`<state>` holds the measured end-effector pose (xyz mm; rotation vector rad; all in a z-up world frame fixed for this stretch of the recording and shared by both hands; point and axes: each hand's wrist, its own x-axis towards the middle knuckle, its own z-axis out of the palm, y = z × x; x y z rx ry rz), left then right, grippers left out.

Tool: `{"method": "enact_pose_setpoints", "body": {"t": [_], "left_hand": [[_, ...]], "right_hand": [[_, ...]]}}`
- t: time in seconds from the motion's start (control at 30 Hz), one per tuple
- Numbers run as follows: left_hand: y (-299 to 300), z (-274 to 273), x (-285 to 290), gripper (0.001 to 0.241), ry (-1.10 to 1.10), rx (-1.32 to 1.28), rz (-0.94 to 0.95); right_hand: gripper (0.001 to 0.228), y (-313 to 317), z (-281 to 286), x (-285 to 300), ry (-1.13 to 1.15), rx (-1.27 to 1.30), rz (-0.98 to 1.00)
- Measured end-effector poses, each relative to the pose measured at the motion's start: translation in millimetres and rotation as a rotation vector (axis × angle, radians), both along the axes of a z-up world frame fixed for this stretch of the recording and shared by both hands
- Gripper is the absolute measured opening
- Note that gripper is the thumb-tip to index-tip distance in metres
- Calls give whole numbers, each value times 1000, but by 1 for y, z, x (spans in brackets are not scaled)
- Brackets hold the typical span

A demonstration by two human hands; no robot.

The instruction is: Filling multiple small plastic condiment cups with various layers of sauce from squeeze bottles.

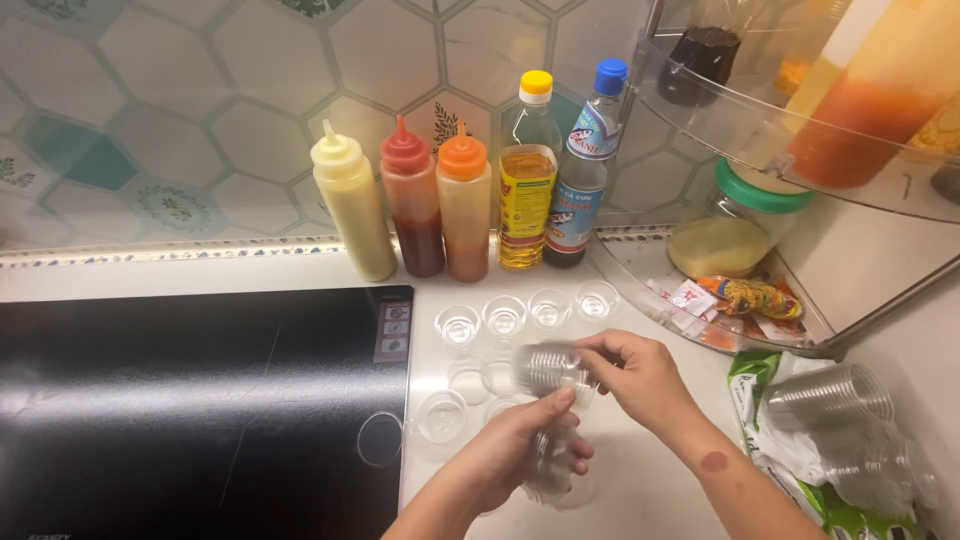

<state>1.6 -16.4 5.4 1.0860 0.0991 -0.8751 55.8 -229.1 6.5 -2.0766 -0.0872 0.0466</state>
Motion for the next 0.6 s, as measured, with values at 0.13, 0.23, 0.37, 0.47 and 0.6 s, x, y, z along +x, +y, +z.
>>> {"method": "enact_pose_setpoints", "body": {"t": [0.13, 0.23, 0.37, 0.47, 0.6], "left_hand": [[-2, -10, 6, 64, -22, -10, 22], [6, -6, 10, 64, 20, -19, 60], [26, 2, 12, 61, 90, 27, 228], [34, 3, 12, 62, 101, 27, 288], [31, 6, 9, 60, 108, 0, 286]], "right_hand": [[25, -9, -1, 2, -39, 83, 29], [28, -25, -7, 9, -79, 239, 123], [26, -58, -18, 22, 66, -21, -30], [20, -75, -33, 28, 45, -440, 65], [21, -58, -27, 24, 154, -839, 148]]}}
